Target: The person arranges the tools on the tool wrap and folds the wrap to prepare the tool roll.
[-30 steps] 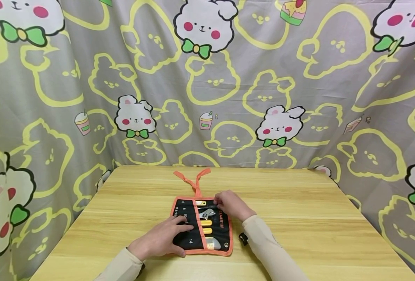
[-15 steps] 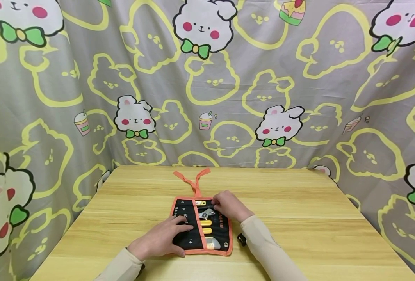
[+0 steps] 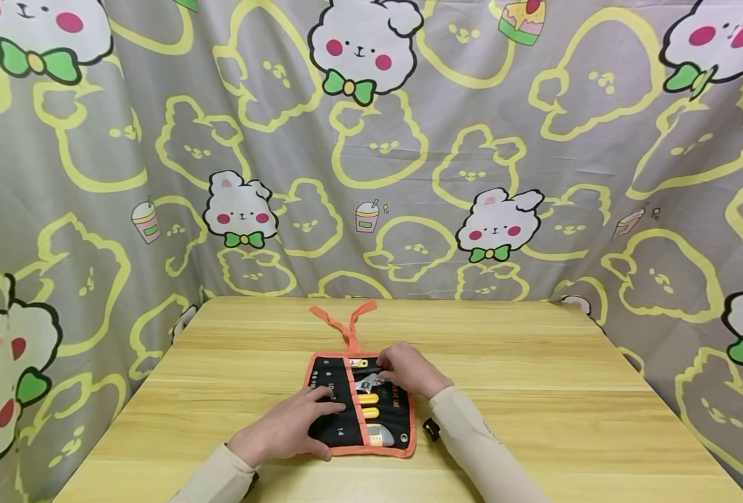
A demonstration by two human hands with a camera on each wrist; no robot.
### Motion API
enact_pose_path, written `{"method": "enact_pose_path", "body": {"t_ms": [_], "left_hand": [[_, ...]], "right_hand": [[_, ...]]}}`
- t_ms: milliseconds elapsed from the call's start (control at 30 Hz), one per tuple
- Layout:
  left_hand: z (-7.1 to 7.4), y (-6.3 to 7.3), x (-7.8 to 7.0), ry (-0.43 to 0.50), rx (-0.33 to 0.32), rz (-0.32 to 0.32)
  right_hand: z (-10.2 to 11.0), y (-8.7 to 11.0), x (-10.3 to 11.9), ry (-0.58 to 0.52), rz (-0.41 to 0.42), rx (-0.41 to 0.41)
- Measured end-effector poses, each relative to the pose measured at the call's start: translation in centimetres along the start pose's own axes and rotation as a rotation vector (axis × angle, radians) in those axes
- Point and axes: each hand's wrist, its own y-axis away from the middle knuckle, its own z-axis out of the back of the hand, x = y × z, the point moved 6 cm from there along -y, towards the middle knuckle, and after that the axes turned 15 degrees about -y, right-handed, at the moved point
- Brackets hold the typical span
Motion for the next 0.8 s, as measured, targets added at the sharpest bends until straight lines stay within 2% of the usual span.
{"method": "enact_pose_path", "body": {"t_ms": [500, 800], "left_hand": [[0.03, 0.01, -0.1, 0.013, 0.002, 0.005], [0.06, -0.02, -0.04, 0.017, 0.001, 0.006]], "right_hand": [[-0.56, -0.12, 0.16, -0.006, 0.007, 0.025], [-0.78, -0.18, 0.7, -0.023, 0.047, 0.037]]}}
